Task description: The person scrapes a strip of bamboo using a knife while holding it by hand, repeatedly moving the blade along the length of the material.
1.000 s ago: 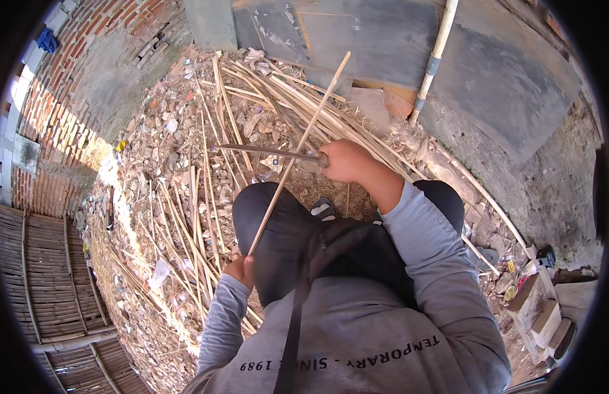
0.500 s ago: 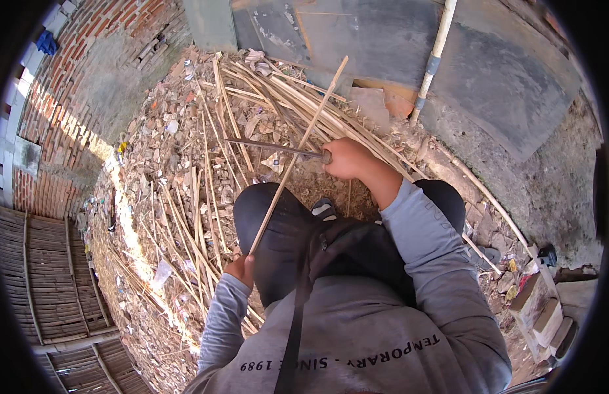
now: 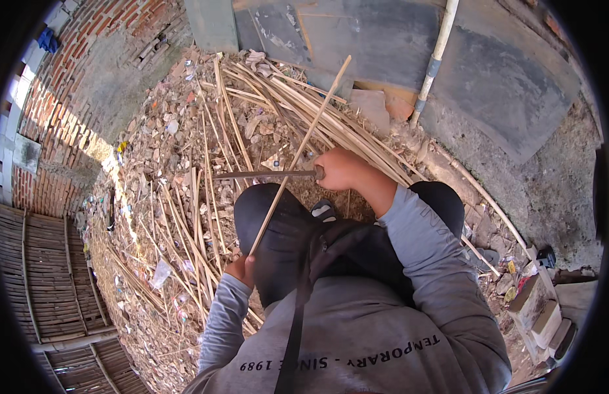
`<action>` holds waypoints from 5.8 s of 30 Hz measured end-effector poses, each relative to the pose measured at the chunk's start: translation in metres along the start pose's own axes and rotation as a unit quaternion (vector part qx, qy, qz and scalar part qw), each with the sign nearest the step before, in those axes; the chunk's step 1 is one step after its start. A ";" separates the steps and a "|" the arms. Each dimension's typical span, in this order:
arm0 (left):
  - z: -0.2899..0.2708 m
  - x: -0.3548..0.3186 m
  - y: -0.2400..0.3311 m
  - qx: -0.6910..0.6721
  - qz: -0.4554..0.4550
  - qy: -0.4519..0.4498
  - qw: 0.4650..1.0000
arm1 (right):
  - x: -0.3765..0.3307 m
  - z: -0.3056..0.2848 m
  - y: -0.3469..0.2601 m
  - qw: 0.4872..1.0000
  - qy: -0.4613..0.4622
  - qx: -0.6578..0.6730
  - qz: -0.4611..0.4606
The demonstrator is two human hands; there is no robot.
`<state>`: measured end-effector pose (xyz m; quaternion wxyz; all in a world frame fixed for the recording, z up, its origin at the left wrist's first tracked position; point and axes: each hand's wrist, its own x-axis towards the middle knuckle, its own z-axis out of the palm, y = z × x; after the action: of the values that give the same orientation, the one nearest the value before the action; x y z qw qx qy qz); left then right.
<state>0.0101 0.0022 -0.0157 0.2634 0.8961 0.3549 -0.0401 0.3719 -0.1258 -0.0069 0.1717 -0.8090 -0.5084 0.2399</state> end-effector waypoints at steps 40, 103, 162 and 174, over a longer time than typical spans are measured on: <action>0.002 -0.003 -0.002 -0.005 0.015 0.024 1.000 | -0.012 -0.017 0.008 0.995 0.101 0.013 0.001; 0.006 0.001 -0.001 -0.022 0.006 0.023 0.999 | 0.000 -0.002 0.010 0.993 0.096 0.070 -0.008; 0.007 0.002 0.007 -0.028 0.001 0.062 0.998 | 0.003 -0.007 0.022 0.996 0.074 0.038 -0.018; 0.015 0.005 -0.013 -0.021 -0.001 0.052 0.998 | -0.008 -0.007 -0.008 0.999 0.027 -0.002 -0.036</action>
<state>0.0069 0.0055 -0.0354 0.2634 0.8909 0.3697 0.0135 0.3672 -0.1299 0.0045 0.1922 -0.7970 -0.5326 0.2103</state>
